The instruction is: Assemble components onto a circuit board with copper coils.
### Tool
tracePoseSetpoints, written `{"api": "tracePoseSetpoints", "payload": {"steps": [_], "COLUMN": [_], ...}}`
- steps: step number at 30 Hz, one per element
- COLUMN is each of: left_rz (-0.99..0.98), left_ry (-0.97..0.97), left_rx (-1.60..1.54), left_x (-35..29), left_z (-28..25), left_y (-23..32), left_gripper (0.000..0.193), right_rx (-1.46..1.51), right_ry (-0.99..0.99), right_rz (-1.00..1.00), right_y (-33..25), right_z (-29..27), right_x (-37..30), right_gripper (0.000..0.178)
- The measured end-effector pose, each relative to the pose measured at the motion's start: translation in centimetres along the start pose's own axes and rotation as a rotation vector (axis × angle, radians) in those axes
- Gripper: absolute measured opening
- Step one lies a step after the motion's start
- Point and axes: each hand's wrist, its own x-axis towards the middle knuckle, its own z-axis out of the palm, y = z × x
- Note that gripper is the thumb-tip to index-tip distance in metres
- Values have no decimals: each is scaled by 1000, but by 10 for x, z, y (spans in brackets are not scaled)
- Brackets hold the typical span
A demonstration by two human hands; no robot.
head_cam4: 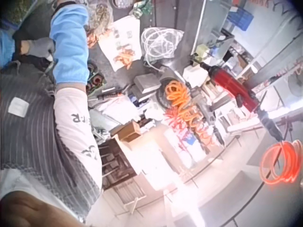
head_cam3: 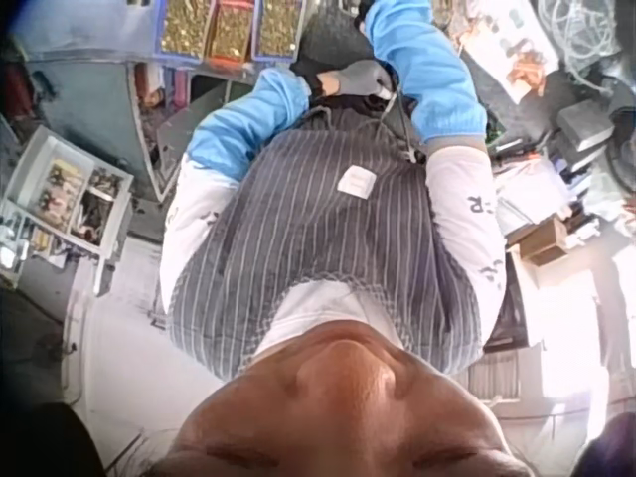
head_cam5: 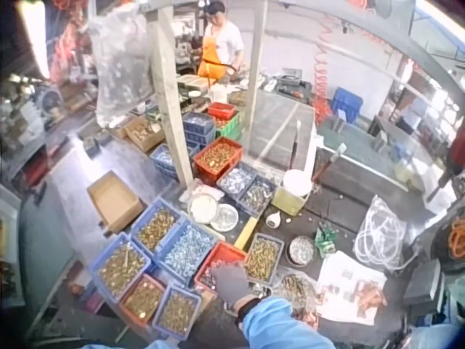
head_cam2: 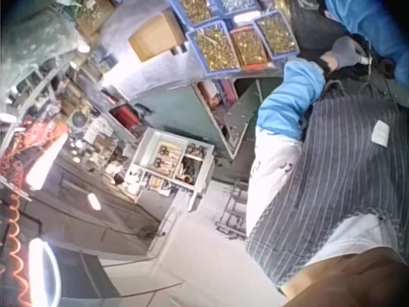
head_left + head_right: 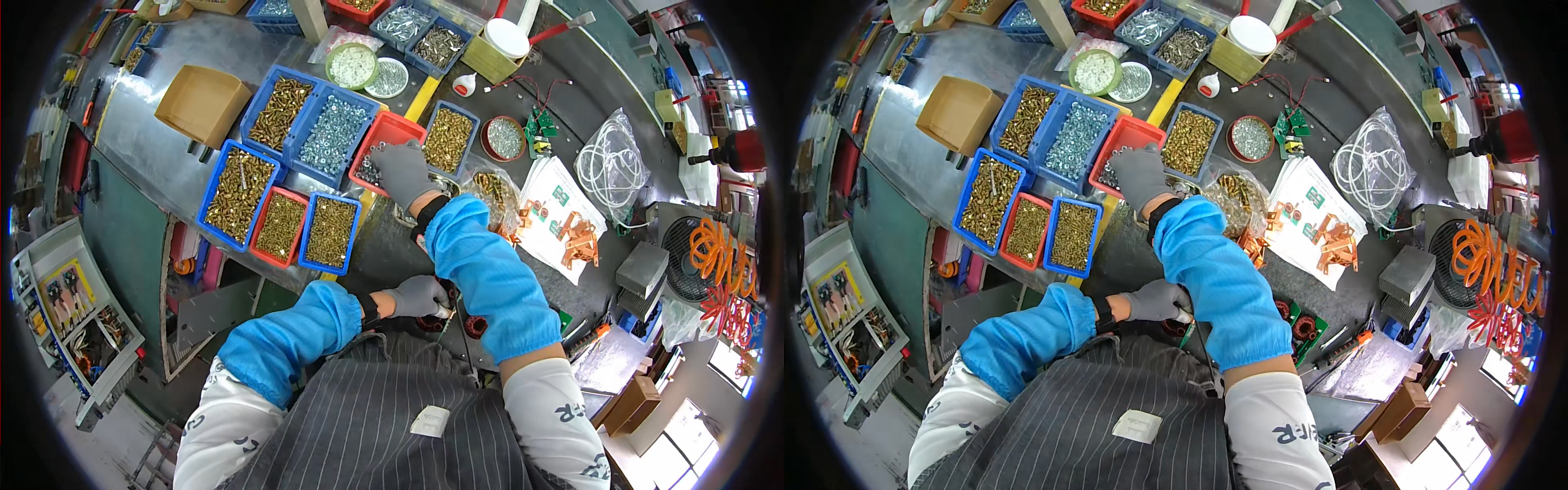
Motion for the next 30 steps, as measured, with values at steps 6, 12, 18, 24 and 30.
{"api": "tracePoseSetpoints", "payload": {"steps": [6,12,18,24,30], "left_rz": [11,136,31,49,59], "left_ry": [-5,23,20,-29,-42], "left_rx": [-28,-145,-109,-163,34], "left_x": [-2,5,-10,-5,11], "left_z": [2,10,3,0,9], "left_y": [0,-12,-14,-2,13], "left_gripper": [36,32,29,23,23], "right_rx": [68,466,810,1084,1200], "right_ry": [193,316,116,535,768], "right_rz": [30,206,631,1086,1165], "right_y": [0,7,-8,-71,-85], "right_z": [-1,-32,-93,21,46], "right_x": [-11,-39,-197,-342,-353], "right_gripper": [12,10,26,19,14]}}
